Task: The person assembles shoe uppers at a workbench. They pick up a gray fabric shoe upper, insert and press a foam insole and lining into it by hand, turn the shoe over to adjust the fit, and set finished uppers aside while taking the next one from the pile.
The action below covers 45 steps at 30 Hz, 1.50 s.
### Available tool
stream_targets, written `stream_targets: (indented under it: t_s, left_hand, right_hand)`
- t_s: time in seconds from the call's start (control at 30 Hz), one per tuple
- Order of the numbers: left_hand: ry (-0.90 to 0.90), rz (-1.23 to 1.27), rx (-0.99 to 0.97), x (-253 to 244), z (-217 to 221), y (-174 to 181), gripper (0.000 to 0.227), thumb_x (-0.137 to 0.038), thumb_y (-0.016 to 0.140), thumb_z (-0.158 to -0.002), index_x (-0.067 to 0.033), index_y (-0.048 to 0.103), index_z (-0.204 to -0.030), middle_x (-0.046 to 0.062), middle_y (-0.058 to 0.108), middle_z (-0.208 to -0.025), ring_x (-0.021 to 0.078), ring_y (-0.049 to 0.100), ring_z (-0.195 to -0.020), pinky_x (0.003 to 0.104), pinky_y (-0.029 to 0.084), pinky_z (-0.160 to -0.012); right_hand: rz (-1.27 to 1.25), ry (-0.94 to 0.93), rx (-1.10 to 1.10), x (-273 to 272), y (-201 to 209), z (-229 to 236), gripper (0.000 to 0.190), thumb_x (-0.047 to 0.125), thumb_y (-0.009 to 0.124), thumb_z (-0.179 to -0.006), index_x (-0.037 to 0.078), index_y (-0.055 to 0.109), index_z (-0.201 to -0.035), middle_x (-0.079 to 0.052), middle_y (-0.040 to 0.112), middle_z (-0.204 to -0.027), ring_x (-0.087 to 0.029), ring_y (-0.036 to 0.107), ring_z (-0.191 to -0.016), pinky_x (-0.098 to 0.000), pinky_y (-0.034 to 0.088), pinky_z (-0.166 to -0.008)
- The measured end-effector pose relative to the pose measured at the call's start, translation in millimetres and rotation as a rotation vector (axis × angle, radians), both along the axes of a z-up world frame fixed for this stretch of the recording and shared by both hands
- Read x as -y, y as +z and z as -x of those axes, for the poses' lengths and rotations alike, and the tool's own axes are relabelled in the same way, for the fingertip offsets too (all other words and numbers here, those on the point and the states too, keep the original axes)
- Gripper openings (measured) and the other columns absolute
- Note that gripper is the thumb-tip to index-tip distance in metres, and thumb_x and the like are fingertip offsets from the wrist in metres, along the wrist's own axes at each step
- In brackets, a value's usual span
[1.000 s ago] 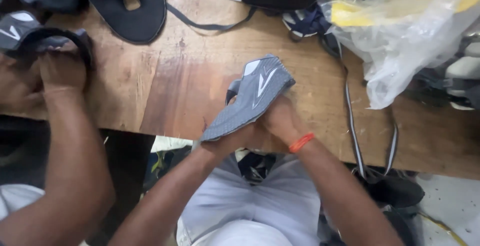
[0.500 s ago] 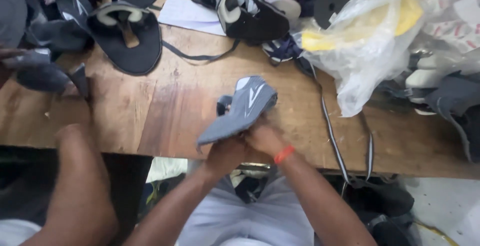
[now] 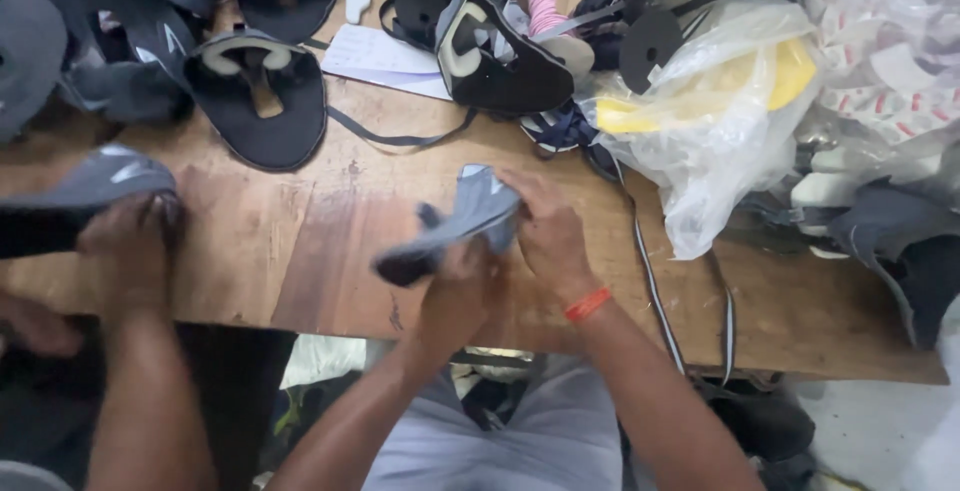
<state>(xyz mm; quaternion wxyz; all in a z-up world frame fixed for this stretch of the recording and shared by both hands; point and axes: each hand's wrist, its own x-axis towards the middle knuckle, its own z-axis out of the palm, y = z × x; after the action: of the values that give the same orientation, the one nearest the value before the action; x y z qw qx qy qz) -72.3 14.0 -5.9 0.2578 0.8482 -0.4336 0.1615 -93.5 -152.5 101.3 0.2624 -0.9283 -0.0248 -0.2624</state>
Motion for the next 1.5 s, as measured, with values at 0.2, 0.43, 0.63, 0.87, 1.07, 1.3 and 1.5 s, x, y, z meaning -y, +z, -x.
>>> stream_targets:
  t_s: [0.2, 0.43, 0.63, 0.87, 1.07, 1.3, 1.5]
  left_hand:
    - [0.057, -0.012, -0.452, -3, -30, 31, 0.068, -0.041, 0.054, -0.103, 0.0095, 0.039, -0.147, 0.033, 0.045, -0.147, 0.0472, 0.041, -0.139, 0.048, 0.031, -0.116]
    - [0.011, -0.204, -0.731, -16, -55, -39, 0.040, -0.026, 0.049, -0.098, -0.0071, 0.069, -0.127, 0.021, 0.069, -0.131, 0.0355, 0.065, -0.126, 0.045, 0.048, -0.110]
    - [0.009, 0.232, -0.632, -22, -54, 22, 0.037, -0.024, 0.052, -0.103, -0.0003, 0.065, -0.127, 0.029, 0.064, -0.126, 0.0462, 0.057, -0.120, 0.051, 0.045, -0.100]
    - [0.041, 0.111, -0.488, -14, -53, -11, 0.040, -0.017, 0.057, -0.094, 0.0022, 0.062, -0.128, 0.030, 0.063, -0.128, 0.0453, 0.059, -0.119, 0.051, 0.046, -0.101]
    - [-0.017, 0.084, -0.432, -8, -43, -15, 0.039, -0.010, 0.055, -0.091, 0.0008, 0.062, -0.128, 0.029, 0.063, -0.129, 0.0445, 0.059, -0.119, 0.049, 0.046, -0.101]
    - [-0.080, 0.081, -0.585, -3, -50, 32, 0.033, -0.019, 0.059, -0.095, 0.0032, 0.065, -0.120, 0.028, 0.064, -0.126, 0.0451, 0.057, -0.122, 0.049, 0.044, -0.104]
    - [-0.137, 0.138, -0.522, -7, -46, 42, 0.035, -0.017, 0.058, -0.096, 0.0024, 0.064, -0.124, 0.029, 0.062, -0.131, 0.0463, 0.053, -0.126, 0.049, 0.040, -0.108]
  right_hand:
    - [-0.332, 0.241, -0.979, -44, 3, 48, 0.024, 0.019, 0.061, -0.099, 0.002, 0.071, -0.114, -0.021, 0.075, -0.103, -0.035, 0.076, -0.092, -0.0385, 0.059, -0.078]
    - [0.162, 0.382, -0.171, -32, 6, 7, 0.042, 0.015, 0.069, -0.080, 0.001, 0.066, -0.120, -0.022, 0.070, -0.113, -0.037, 0.068, -0.105, -0.0445, 0.054, -0.094]
    - [0.141, 0.202, -0.420, -1, -68, -29, 0.040, 0.003, 0.068, -0.075, -0.002, 0.066, -0.114, -0.029, 0.068, -0.114, -0.045, 0.063, -0.107, -0.0498, 0.052, -0.091]
    - [-0.014, 0.260, -0.349, 8, -58, -1, 0.045, -0.006, 0.052, -0.083, 0.002, 0.065, -0.126, -0.026, 0.066, -0.126, -0.044, 0.060, -0.119, -0.0486, 0.047, -0.102]
    - [0.053, 0.267, -0.348, 13, -62, 15, 0.047, -0.001, 0.057, -0.087, 0.005, 0.063, -0.134, -0.022, 0.061, -0.141, -0.041, 0.053, -0.136, -0.0464, 0.041, -0.115]
    - [0.030, 0.160, -0.356, -4, -46, -3, 0.058, 0.019, 0.073, -0.088, 0.004, 0.052, -0.140, -0.025, 0.056, -0.142, -0.044, 0.049, -0.133, -0.0502, 0.041, -0.109]
    - [0.178, -0.015, -0.253, 7, -98, -15, 0.054, 0.018, 0.067, -0.087, 0.005, 0.057, -0.139, -0.027, 0.053, -0.146, -0.045, 0.049, -0.131, -0.0500, 0.041, -0.108]
